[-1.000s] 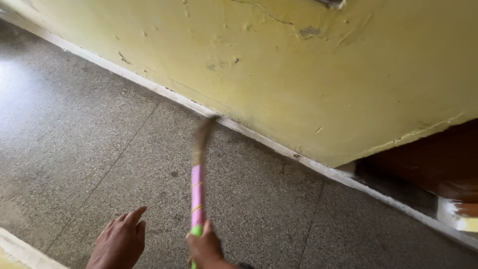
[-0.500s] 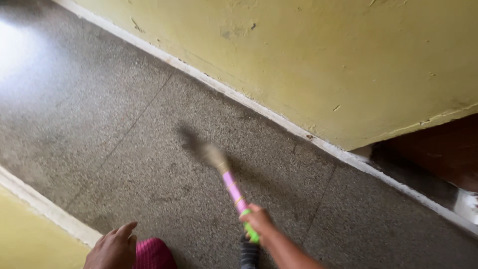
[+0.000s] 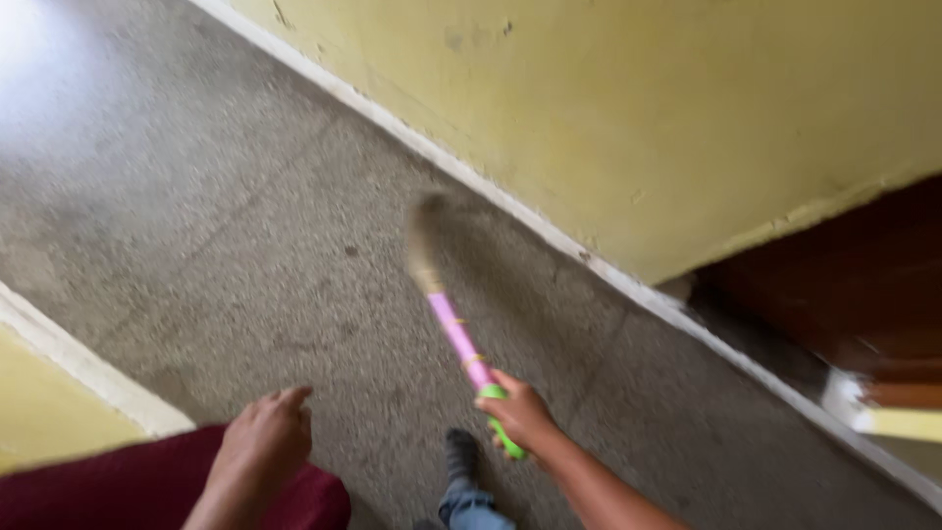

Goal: The person sweeps the floor using a broom, moving it along the baseboards and through a hallway, while occasionally moving a curtain aside by hand.

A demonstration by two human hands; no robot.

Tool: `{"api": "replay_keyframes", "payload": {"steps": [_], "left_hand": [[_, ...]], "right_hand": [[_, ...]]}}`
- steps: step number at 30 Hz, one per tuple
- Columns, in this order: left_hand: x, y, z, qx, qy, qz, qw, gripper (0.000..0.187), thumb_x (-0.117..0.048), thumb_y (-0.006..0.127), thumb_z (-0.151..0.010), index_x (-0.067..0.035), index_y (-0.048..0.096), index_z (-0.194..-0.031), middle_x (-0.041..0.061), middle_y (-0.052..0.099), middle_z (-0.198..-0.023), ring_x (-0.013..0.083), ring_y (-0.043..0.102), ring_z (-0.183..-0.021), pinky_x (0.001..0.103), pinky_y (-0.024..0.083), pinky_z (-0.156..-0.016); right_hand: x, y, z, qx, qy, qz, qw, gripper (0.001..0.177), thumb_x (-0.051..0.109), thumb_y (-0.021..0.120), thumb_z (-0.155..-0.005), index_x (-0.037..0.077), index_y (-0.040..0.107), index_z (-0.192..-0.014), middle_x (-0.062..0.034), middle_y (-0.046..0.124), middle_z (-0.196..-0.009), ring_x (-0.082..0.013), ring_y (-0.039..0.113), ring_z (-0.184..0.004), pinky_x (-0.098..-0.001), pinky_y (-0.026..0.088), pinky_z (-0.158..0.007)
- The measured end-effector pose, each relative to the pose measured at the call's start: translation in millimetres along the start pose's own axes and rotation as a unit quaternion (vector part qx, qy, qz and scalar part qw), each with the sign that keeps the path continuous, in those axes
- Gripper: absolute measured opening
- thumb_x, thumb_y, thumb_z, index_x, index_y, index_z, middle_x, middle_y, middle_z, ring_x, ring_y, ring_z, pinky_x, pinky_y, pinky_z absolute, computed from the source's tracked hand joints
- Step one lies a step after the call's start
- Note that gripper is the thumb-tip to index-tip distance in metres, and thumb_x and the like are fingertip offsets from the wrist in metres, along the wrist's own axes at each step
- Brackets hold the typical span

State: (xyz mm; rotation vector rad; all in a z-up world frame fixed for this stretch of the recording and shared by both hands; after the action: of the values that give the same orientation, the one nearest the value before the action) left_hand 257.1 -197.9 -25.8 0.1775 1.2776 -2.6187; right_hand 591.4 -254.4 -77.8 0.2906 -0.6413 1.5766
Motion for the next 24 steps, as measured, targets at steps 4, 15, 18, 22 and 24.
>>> {"api": "replay_keyframes", "payload": {"steps": [4,15,18,22,24], "left_hand": [[-6,16,18,-0.018,0.012,-0.018,1.0,0.043,-0.026,0.05,-0.102,-0.025,0.057,-0.144,0.01,0.063,-0.141,0.0295,0.056,-0.135,0.043,0.044,-0.115],[-24,17,72,-0.087,-0.011,0.02,0.996,0.04,-0.025,0.046,-0.104,-0.02,0.057,-0.143,0.011,0.063,-0.138,0.0294,0.055,-0.132,0.045,0.038,-0.115],[-48,25,88,-0.098,-0.016,0.03,0.995,0.04,-0.026,0.051,-0.1,-0.02,0.061,-0.139,0.009,0.063,-0.139,0.0297,0.055,-0.133,0.043,0.042,-0.113],[-93,40,94,-0.12,0.014,0.016,0.993,0.042,-0.025,0.049,-0.101,-0.021,0.061,-0.141,0.009,0.064,-0.138,0.0292,0.057,-0.132,0.042,0.042,-0.114],[-115,45,99,-0.107,0.009,0.042,0.993,0.041,-0.026,0.051,-0.1,-0.019,0.061,-0.138,0.008,0.062,-0.141,0.029,0.053,-0.135,0.043,0.04,-0.113]], "right_hand": [[-25,29,2,0.115,0.02,0.085,0.99,0.071,0.016,0.075,-0.086,0.027,0.052,-0.152,-0.0091,0.066,-0.075,-0.0157,0.057,-0.046,-0.0339,0.047,-0.038],[-88,-84,-48,0.031,0.11,-0.029,0.993,0.058,0.019,0.062,-0.096,0.028,0.046,-0.152,-0.0087,0.059,-0.07,-0.0158,0.053,-0.05,-0.0316,0.042,-0.038],[-101,-142,-58,-0.029,0.128,-0.043,0.99,0.057,0.019,0.06,-0.098,0.025,0.044,-0.152,-0.0096,0.058,-0.071,-0.0179,0.053,-0.051,-0.0335,0.042,-0.04],[-92,-185,-41,-0.019,0.071,-0.079,0.994,0.055,0.02,0.063,-0.099,0.006,0.05,-0.15,-0.0085,0.059,-0.071,-0.016,0.055,-0.05,-0.0321,0.044,-0.038],[-82,-186,-9,-0.039,0.04,-0.027,0.998,0.065,0.017,0.067,-0.094,0.021,0.046,-0.155,-0.0109,0.064,-0.074,-0.016,0.058,-0.05,-0.0313,0.047,-0.039]]}}
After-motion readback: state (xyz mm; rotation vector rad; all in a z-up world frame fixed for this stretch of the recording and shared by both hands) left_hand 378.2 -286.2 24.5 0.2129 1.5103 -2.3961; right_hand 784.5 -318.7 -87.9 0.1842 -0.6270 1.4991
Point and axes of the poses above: each hand's wrist, its own z-axis away from the middle knuckle, its own y-axis out of the palm, x = y × z, the point moved 3 cm from there along -z, towards the middle knuckle
